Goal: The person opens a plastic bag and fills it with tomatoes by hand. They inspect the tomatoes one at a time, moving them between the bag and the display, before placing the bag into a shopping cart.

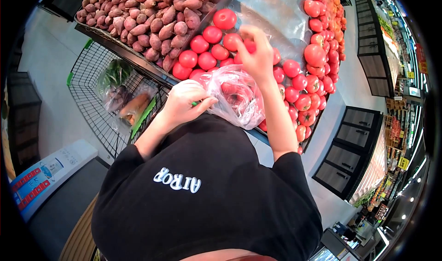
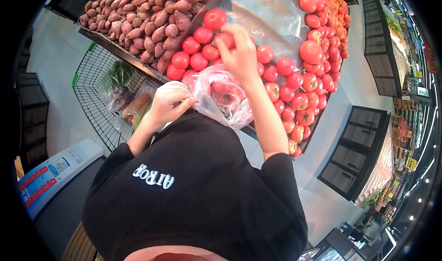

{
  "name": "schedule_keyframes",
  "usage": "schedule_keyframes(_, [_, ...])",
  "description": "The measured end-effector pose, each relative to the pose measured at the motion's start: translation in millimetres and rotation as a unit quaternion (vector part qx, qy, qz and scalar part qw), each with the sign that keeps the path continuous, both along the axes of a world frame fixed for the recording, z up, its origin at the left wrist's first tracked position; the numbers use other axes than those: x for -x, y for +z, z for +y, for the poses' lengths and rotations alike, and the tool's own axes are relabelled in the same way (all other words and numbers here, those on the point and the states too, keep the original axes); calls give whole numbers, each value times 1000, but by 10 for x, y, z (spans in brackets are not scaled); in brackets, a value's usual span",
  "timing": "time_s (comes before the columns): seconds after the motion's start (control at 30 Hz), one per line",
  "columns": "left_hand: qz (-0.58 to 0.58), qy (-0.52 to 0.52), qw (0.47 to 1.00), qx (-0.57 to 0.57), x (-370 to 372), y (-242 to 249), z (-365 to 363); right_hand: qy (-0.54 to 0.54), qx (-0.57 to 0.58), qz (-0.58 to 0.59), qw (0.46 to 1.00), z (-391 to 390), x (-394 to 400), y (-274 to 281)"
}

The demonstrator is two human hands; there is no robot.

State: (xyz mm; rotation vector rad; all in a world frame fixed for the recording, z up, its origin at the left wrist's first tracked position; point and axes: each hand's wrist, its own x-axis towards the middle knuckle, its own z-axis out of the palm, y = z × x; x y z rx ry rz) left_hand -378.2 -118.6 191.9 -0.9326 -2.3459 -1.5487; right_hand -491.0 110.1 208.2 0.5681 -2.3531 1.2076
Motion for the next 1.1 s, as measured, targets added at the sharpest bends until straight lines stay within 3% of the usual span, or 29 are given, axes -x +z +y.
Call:
schedule_keyframes(0.13, [41, -38, 998, 29, 54, 78, 199, 62, 70, -194, 977, 213, -976, -186])
schedule_keyframes(0.2, [75, -59, 993, 71, 71, 94, 328, 66, 59, -310, 947, 288, -1271, -527])
schedule_keyframes(0.3, [109, -118, 974, 162, 165, -118, 476, 26, 0, -387, 922, 355, -1533, -777])
schedule_keyframes(0.4, [7, -208, 928, 309, 274, -409, 370, 51, -4, -359, 932, 458, -1635, -887])
schedule_keyframes(0.43, [45, -207, 932, 293, 306, -443, 359, 49, -19, -375, 926, 480, -1636, -826])
schedule_keyframes(0.53, [13, -215, 912, 348, 411, -472, 288, 42, -82, -357, 929, 519, -1633, -770])
schedule_keyframes(0.6, [8, -159, 887, 434, 447, -374, 250, 39, -118, -379, 917, 508, -1610, -801])
schedule_keyframes(0.67, [-63, -70, 879, 467, 458, -395, 222, 33, -153, -385, 909, 453, -1590, -846])
schedule_keyframes(0.77, [-67, -12, 868, 492, 528, -518, 186, 25, -215, -329, 919, 297, -1577, -743])
schedule_keyframes(0.87, [4, 47, 914, 403, 496, -289, 228, -16, -233, -224, 946, 228, -1550, -799])
schedule_keyframes(0.93, [29, 28, 922, 385, 503, -279, 210, -49, -232, -130, 963, 237, -1474, -840])
schedule_keyframes(1.1, [63, 41, 936, 345, 393, -255, 203, 35, -241, -218, 945, 153, -1297, -773])
